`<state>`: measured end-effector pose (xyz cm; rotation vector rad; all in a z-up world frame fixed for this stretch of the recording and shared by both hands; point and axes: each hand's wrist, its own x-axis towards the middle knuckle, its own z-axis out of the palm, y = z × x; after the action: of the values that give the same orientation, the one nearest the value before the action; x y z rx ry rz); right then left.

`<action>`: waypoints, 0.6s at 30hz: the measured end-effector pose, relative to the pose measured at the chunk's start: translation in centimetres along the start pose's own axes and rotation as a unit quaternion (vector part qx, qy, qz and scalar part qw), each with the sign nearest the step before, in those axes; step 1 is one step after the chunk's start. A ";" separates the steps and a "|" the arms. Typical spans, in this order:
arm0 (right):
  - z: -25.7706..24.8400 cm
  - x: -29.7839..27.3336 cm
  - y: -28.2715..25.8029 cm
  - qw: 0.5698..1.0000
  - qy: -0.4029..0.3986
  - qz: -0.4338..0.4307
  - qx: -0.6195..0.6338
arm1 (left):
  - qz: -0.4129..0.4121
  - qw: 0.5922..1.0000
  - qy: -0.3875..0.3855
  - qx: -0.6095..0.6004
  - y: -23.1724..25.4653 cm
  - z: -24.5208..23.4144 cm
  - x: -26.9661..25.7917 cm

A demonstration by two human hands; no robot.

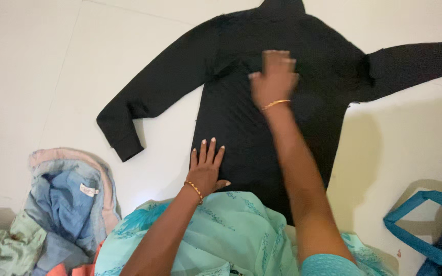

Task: The person spreads a black sweater on the floor, aligns the sleeves against the body, and folds it into a compact rectangular bundle before placing it into a blue bag.

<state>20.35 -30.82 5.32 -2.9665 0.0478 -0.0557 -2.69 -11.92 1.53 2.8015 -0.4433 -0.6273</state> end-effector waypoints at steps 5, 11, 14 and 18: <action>6.4 -1.4 -11.3 0.971 -0.077 -0.223 0.023 | -0.018 1.000 -0.018 -0.006 0.6 1.9 -0.4; 9.5 3.4 -16.1 0.967 -0.183 -0.178 0.003 | -0.022 0.999 -0.049 -0.004 0.4 2.0 -0.4; 9.3 5.6 -16.1 0.959 -0.198 -0.174 0.109 | -0.026 0.998 -0.050 -0.006 0.2 1.3 -0.5; 8.4 5.3 -11.2 0.952 0.003 -0.155 0.263 | -0.035 0.996 -0.085 -0.006 0.2 0.3 -0.9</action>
<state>26.25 -18.54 -0.80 -2.4128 -0.3740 -0.1001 -3.66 -11.90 1.64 2.7732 -0.3714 -0.8857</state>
